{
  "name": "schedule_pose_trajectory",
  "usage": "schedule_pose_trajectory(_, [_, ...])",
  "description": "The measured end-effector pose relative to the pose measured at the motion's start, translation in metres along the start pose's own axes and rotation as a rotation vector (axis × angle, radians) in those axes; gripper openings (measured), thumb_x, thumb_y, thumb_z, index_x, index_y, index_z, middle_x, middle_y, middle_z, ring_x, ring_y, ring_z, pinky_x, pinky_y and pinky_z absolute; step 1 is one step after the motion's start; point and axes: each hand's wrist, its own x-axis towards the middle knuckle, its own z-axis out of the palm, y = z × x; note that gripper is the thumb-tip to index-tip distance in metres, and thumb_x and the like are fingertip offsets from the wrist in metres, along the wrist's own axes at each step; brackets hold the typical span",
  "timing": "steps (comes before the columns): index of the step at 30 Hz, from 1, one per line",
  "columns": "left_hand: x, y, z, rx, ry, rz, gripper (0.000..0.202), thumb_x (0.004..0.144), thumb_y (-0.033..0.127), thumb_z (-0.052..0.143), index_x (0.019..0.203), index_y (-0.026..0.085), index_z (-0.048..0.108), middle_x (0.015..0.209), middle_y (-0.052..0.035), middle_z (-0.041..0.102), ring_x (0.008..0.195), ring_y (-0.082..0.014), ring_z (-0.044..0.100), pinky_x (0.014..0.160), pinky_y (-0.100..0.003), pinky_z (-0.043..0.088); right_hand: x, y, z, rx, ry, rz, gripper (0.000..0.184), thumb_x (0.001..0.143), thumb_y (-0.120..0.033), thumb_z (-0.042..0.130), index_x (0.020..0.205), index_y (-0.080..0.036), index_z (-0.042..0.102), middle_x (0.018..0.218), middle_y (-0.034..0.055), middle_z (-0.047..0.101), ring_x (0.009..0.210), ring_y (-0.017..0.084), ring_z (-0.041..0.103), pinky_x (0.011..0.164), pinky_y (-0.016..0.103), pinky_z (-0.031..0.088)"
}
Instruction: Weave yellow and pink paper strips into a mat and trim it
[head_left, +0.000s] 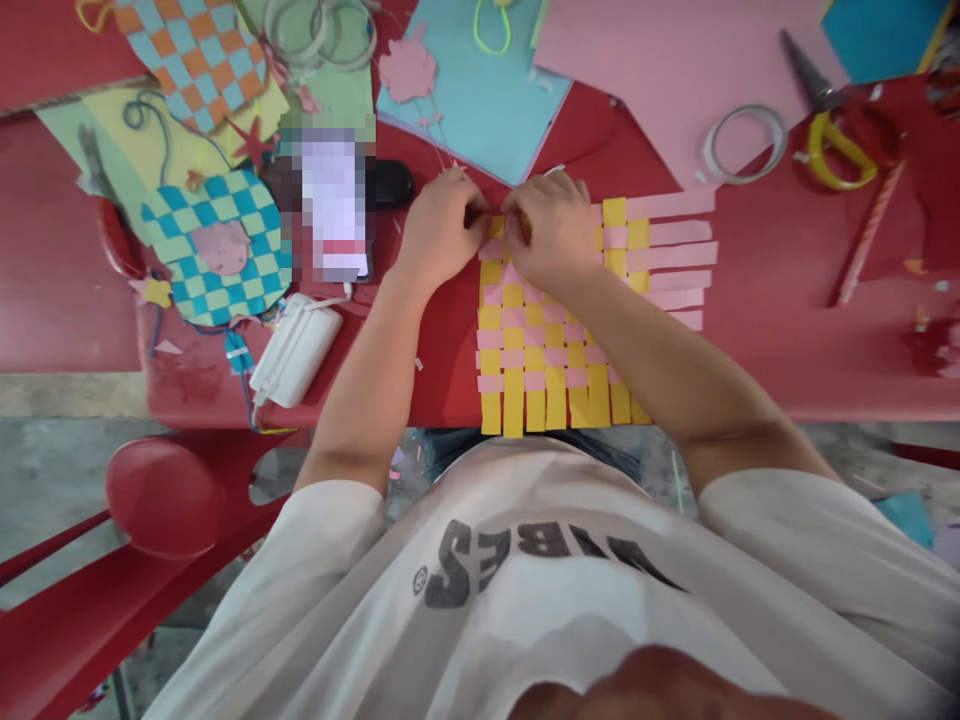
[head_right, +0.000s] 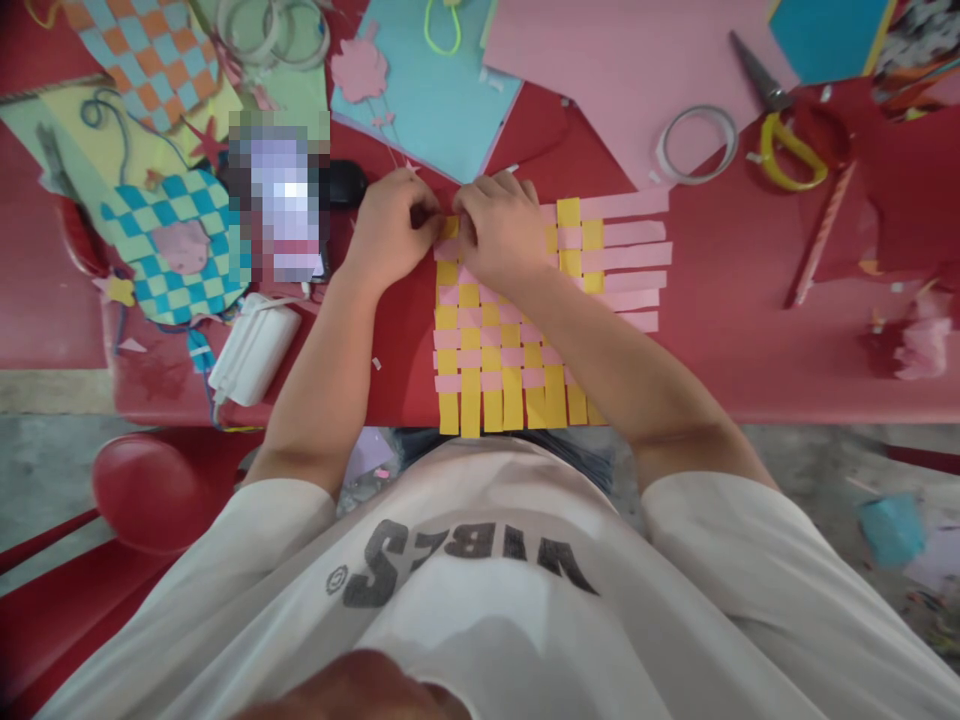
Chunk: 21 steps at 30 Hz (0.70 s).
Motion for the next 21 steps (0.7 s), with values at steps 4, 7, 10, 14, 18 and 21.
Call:
schedule_pose_trajectory(4, [0.0006,-0.0004,0.0024,0.040,0.040,0.025,0.009,0.095,0.031,0.074,0.088,0.035,0.069,0.116,-0.0104,0.077,0.115,-0.0375,0.072,0.106,-0.064,0.059,-0.0003,0.0002,0.0002,0.009,-0.002,0.003,0.016,0.112,-0.043,0.058,0.112,-0.032,0.070,0.128,0.0138,0.080,0.131,0.045,0.065,0.115,0.070,0.052])
schedule_pose_trajectory(7, [0.0012,-0.0033,0.0043,0.044,0.067,0.041,0.007,0.094,0.035,0.076,0.090,0.036,0.071,0.115,-0.0090,0.079,0.114,-0.0369,0.073,0.104,-0.064,0.061,-0.0006,0.0007,-0.0011,0.021,0.002,0.008,0.014,0.110,-0.041,0.060,0.114,-0.033,0.070,0.130,0.0133,0.080,0.133,0.045,0.064,0.115,0.070,0.052])
schedule_pose_trajectory(10, [0.0012,-0.0046,0.0052,0.054,0.074,0.032,0.007,0.093,0.034,0.077,0.090,0.036,0.071,0.117,-0.0082,0.081,0.114,-0.0367,0.073,0.103,-0.063,0.062,-0.0003,0.0019,-0.0014,0.037,-0.009,0.015,0.013,0.110,-0.043,0.062,0.116,-0.034,0.071,0.131,0.0135,0.079,0.134,0.046,0.063,0.115,0.071,0.052])
schedule_pose_trajectory(14, [0.0007,-0.0022,0.0055,0.048,0.059,0.015,0.005,0.094,0.037,0.076,0.093,0.036,0.071,0.118,-0.0093,0.079,0.118,-0.0381,0.072,0.104,-0.065,0.060,0.0008,0.0049,0.0014,0.044,-0.001,0.006,0.015,0.109,-0.046,0.064,0.115,-0.034,0.072,0.131,0.0143,0.078,0.133,0.046,0.062,0.113,0.071,0.053])
schedule_pose_trajectory(18, [0.0000,0.0006,0.0069,0.035,0.060,-0.013,0.004,0.093,0.040,0.075,0.096,0.037,0.073,0.119,-0.0103,0.078,0.123,-0.0403,0.071,0.110,-0.068,0.058,0.0012,0.0075,0.0043,0.039,0.019,-0.003,0.015,0.109,-0.047,0.065,0.109,-0.034,0.074,0.129,0.0142,0.077,0.132,0.046,0.062,0.111,0.070,0.054])
schedule_pose_trajectory(21, [-0.0009,0.0018,0.0056,-0.001,0.065,-0.025,0.017,0.092,0.044,0.072,0.107,0.043,0.079,0.116,-0.0083,0.081,0.125,-0.0418,0.071,0.111,-0.071,0.058,0.0011,0.0081,0.0049,0.038,0.017,-0.010,0.017,0.109,-0.048,0.066,0.106,-0.035,0.075,0.125,0.0138,0.076,0.133,0.046,0.061,0.109,0.070,0.055])
